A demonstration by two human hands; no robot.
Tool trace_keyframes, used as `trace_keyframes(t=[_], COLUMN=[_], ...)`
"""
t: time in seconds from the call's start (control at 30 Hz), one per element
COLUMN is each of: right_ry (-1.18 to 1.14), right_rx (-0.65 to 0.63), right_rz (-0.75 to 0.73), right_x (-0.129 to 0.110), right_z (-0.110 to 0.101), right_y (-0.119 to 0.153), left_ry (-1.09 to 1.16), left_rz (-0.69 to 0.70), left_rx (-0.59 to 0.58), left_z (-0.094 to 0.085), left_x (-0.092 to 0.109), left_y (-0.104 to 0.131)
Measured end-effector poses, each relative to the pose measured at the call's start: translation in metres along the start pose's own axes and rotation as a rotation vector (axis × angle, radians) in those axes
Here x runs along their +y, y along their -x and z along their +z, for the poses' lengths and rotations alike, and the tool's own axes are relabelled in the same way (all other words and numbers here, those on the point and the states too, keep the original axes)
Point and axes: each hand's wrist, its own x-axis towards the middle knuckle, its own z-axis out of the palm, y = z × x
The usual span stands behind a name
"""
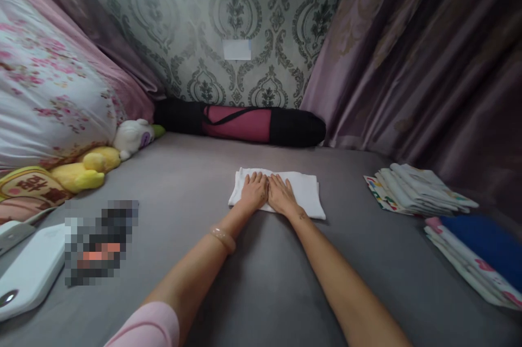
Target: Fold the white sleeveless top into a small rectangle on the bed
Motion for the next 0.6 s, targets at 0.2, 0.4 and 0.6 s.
trace_keyframes(t=[0.2, 0.4, 0.6], right_ry=[0.049, 0.076, 0.079], right_rx=[0.049, 0.107, 0.117], right_rz=[0.082, 0.276, 0.436], right_x=[0.004, 0.024, 0.046], right_z=[0.003, -0.002, -0.007], right_y=[0.004, 0.011, 0.018], left_ry=[-0.026, -0.04, -0.038], left_rz=[-0.073, -0.12, -0.136], left_rx=[0.005, 0.03, 0.073], left_z=[0.005, 0.006, 0.005], left_x=[-0.009, -0.015, -0.016], left_y=[0.003, 0.002, 0.006])
